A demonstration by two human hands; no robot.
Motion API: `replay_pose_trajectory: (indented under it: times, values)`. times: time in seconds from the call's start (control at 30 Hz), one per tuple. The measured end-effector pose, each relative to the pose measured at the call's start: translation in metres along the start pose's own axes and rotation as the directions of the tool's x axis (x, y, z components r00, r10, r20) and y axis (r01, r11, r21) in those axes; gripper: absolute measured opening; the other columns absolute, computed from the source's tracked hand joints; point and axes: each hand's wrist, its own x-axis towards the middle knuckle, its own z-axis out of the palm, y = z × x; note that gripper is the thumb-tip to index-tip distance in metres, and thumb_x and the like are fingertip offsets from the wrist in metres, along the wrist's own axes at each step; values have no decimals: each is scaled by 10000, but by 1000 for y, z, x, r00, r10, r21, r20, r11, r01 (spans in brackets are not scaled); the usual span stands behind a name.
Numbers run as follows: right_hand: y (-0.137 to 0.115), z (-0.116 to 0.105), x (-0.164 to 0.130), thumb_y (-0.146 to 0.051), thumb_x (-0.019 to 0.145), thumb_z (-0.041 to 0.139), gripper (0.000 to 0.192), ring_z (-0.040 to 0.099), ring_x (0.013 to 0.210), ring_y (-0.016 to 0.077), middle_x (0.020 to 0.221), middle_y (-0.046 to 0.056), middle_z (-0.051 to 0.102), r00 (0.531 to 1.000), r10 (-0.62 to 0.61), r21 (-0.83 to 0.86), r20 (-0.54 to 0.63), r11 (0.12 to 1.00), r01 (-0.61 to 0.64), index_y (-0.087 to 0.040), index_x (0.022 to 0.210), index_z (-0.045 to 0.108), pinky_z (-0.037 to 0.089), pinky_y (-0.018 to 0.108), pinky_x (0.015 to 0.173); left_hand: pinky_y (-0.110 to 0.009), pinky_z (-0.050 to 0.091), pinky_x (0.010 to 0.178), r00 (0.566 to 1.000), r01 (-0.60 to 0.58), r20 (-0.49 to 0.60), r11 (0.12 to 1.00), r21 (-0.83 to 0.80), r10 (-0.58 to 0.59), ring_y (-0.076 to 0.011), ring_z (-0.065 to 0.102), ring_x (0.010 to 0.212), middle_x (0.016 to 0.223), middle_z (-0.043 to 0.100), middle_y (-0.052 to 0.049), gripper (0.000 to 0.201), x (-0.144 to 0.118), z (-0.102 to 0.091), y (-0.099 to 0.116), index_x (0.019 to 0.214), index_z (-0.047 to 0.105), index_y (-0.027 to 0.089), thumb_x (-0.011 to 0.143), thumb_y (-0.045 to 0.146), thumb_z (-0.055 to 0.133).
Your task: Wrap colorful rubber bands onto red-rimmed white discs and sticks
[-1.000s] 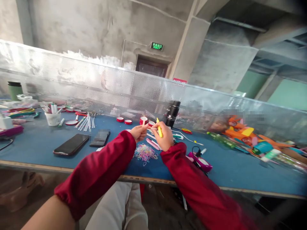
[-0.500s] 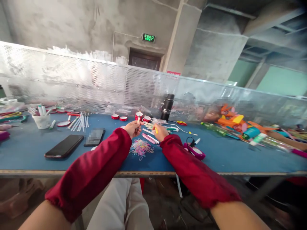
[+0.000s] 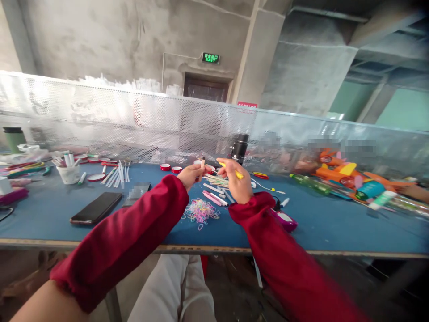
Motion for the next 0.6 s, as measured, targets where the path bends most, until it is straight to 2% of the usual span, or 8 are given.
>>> replay_pose_trajectory:
  times: [0.1,0.2,0.27,0.33,0.43,0.5,0.6]
  values:
    - [-18,9,-1,-549,977,412,447,621,730,155,743,20,648,992,12,80,-124,997,-2,-227,1021,718,520,307,705,-167,311,482,999,-45,13,995,93,44,-65,466,547,705,603,-25,131,-2,-10,11,918,716,151,900,184,590]
    - [-31,23,5,-564,976,384,480,630,776,154,831,39,656,958,-21,125,-288,990,59,-213,1086,692,528,304,713,-176,339,499,999,-48,-8,998,29,49,-74,534,569,729,629,-35,142,-5,-18,22,960,711,144,908,209,596]
    - [-44,36,9,-572,986,321,521,642,830,154,915,53,654,934,-63,114,-353,987,110,-218,1200,638,535,303,732,-172,334,487,995,-64,-72,998,-5,64,-64,528,539,707,618,-26,128,-6,-22,28,956,701,135,902,208,611]
    - [-59,51,8,-545,1001,272,526,649,867,154,966,58,645,926,-80,119,-369,984,132,-220,1288,570,542,313,750,-163,305,455,983,-81,-167,996,-28,75,-51,504,499,670,592,-9,113,-7,-27,30,942,689,132,896,211,623]
    - [-73,77,-1,-500,1012,265,469,649,862,151,995,59,635,900,16,179,-436,981,69,-222,1267,544,551,329,769,-154,272,411,959,-69,-280,997,-43,54,-49,501,475,631,567,5,101,-12,-35,26,918,670,134,896,214,614]
    - [-64,90,-8,-495,994,342,408,649,869,154,998,64,640,894,95,214,-438,977,1,-212,1177,571,551,327,793,-151,276,400,949,-49,-312,998,-48,32,-44,496,468,639,571,6,97,-17,-40,20,894,660,134,902,203,593]
    - [-21,95,-16,-482,976,355,398,649,925,164,1053,75,654,939,142,176,-313,980,-89,-214,1156,588,545,343,840,-155,278,383,953,-11,-303,999,-39,-1,-35,475,440,656,584,0,97,-23,-48,10,856,662,128,892,199,606]
